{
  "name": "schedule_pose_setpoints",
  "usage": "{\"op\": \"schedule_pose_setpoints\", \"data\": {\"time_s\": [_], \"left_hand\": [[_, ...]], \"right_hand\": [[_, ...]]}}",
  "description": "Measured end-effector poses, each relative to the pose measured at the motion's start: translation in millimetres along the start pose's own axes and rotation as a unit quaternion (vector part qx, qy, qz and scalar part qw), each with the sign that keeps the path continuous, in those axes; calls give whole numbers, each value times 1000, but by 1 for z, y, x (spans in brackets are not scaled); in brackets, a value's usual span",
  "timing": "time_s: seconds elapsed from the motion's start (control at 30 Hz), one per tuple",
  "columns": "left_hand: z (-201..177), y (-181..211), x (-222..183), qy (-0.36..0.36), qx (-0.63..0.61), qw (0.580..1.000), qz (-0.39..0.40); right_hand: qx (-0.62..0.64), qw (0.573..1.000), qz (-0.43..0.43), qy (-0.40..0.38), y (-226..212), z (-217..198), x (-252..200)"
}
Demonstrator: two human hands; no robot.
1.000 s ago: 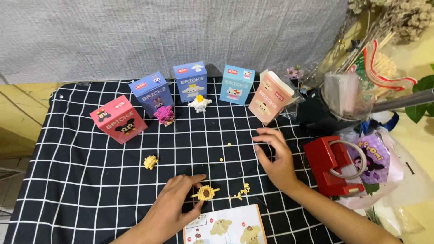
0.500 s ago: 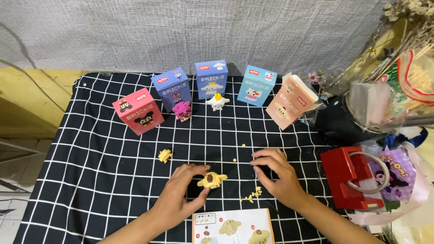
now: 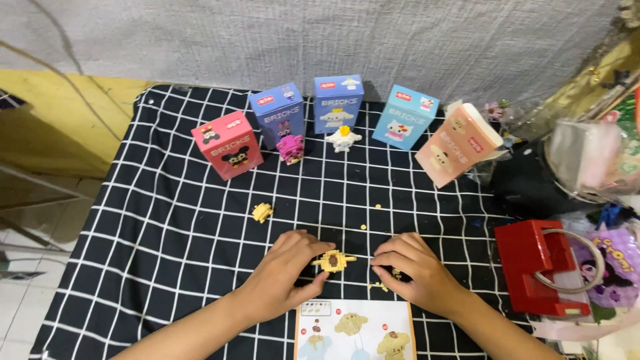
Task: Assembling a small yellow character model from plastic building blocks by following a printed instruction sheet.
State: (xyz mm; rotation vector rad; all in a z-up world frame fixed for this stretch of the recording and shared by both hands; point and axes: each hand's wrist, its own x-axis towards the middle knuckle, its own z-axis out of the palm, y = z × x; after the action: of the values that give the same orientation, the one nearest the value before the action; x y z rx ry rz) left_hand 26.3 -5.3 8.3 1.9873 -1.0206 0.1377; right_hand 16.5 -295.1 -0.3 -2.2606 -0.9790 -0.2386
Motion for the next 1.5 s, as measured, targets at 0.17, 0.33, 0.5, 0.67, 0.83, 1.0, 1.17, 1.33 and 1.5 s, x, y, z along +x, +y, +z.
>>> {"op": "schedule_pose_setpoints", "data": {"time_s": [0.17,0.33,0.5,0.67,0.83,1.0,1.17,1.33,1.5], "left_hand": [[-1,-2,-3,-15,-4,1000,-9],[-2,-4,-3,-38,-19,999,-26],[-3,-5,-2,-37,-30,998,-36],[-4,-3,-1,-31,-50,997,-44],[-4,-2,-1,-37,-69,995,-54],[-7,2,4,9,-198,969,-146],[0,-15,-1,43,-353,911,-208],[0,-25,-2,55,-439,864,-239],[-4,-28,1,44,-448,852,-266]], "right_hand": [[31,995,55,-81,3,-11,-1],[28,986,86,-139,-1,-39,-4],[88,940,102,-314,-27,-40,-10],[104,928,22,-357,-44,24,-53],[84,927,42,-364,-61,29,-57],[96,901,51,-420,-53,23,-41],[60,941,8,-334,-45,17,-27],[43,965,-15,-260,-45,13,-16],[-15,971,-23,-239,-41,14,-14]]}}
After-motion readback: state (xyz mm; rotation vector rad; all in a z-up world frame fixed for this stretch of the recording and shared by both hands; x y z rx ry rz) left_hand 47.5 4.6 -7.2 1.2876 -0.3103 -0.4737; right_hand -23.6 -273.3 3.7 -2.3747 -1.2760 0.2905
